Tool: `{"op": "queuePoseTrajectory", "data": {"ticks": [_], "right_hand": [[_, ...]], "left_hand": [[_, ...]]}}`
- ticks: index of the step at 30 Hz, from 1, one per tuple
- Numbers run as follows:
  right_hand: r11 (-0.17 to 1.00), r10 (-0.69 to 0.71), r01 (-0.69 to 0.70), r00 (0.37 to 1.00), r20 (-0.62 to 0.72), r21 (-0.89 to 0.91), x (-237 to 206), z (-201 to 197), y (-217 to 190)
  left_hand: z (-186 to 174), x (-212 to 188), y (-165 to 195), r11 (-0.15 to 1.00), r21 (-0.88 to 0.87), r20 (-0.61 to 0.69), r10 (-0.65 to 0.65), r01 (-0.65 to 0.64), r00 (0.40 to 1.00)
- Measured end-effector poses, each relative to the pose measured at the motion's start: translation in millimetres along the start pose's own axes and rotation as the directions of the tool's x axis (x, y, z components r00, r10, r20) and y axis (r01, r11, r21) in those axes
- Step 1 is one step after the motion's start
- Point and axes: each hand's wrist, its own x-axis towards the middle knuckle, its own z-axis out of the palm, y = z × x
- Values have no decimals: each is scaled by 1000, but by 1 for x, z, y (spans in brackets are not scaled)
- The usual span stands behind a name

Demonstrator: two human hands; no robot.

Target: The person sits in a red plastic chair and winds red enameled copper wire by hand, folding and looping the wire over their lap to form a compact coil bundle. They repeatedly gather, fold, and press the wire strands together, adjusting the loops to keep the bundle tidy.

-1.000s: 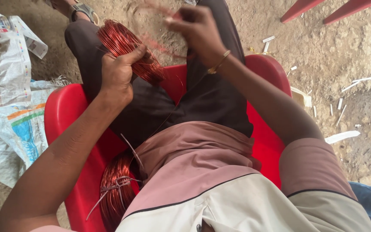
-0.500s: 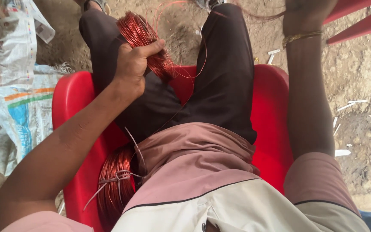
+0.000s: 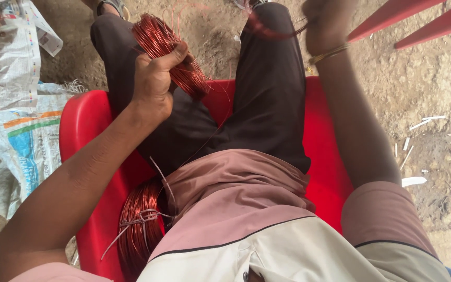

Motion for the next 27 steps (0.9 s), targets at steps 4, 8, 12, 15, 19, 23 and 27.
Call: {"op": "queuePoseTrajectory", "data": {"ticks": [4,8,12,15,19,23,27], "right_hand": [[977,159,-138,980,120,-165,-48,78,5],[866,341,-206,909,239,-455,-97,147,-2],[835,437,-96,715,546,-542,-119,178,-5],[828,455,-120,716,529,-548,-116,178,-1],[801,456,-278,857,240,-530,-83,148,4],[906,50,62,967,251,-418,-27,89,0],[728,-165,333,933,318,-599,4,23,-11]], "left_hand": [[0,-1,0,1000,4,12,-9,9,1000],[2,-4,1,999,-13,-5,-34,33,999],[2,-7,4,999,-28,2,-40,40,999],[3,-7,5,999,-40,-4,-10,9,1000],[3,-4,7,999,10,-47,-49,50,998],[1,1,8,998,42,-84,-40,44,996],[-1,3,6,999,26,-96,-27,30,995]]}}
